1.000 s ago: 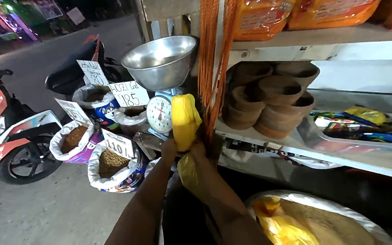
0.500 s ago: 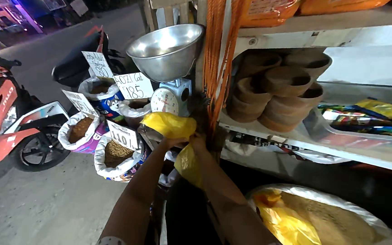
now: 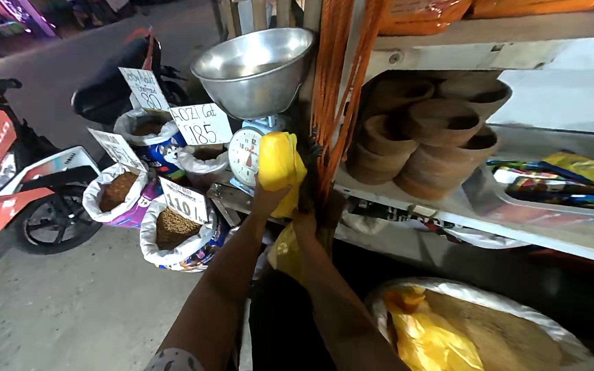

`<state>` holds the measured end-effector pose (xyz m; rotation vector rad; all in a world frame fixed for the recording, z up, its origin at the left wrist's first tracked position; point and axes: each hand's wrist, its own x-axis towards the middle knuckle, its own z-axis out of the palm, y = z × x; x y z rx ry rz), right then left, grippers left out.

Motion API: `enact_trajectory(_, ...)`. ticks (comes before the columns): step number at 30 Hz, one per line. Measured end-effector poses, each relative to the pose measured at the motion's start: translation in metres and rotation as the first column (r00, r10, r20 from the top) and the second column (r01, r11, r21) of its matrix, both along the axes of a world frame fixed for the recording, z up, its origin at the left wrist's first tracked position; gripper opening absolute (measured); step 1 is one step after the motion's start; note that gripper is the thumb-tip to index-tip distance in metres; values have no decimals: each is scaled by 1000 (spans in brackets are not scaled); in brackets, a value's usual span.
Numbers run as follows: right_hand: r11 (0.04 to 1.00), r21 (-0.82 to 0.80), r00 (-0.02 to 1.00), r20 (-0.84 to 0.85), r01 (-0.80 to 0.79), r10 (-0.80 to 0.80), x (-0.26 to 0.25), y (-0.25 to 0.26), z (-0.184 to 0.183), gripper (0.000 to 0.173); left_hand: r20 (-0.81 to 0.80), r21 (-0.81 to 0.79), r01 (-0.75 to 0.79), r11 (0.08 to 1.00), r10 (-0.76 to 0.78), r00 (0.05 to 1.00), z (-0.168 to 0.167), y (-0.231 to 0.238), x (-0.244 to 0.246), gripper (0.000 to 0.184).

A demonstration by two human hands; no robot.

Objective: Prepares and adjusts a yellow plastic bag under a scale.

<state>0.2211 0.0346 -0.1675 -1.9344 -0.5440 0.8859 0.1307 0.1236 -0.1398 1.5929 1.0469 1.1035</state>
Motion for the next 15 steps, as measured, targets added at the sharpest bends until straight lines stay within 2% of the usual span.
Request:
enact_trajectory(3,998,-15,988,141,-56,57,-3,0,1,51,-150,-38,-15,999,9,989,-13,-6,-1,107)
enact_trajectory(5,994,66,973,221,-83,66,-3,0,2,52,-240,-113,2,994,-29,970,-19,-8,-5,102)
enact_trajectory(7,986,125,958,277,-107,69,0,-2,7,53,-188,-142,57,988,-83,979,-20,-7,-14,100)
enact_trajectory(9,974,186,958,277,-130,75,6,-5,11,54,18,-24,99,995,-98,995,-14,-4,-23,99)
enact_trajectory(11,945,305,971,234,-119,46,10,-7,10,55,200,186,13,983,-51,979,9,8,-21,97)
enact_trajectory(13,905,404,976,211,-135,52,8,-10,3,64,200,327,-66,943,0,980,50,15,-20,75)
enact_trajectory(15,890,424,972,218,-171,83,1,-10,-1,78,167,381,-83,921,20,986,87,20,-17,57)
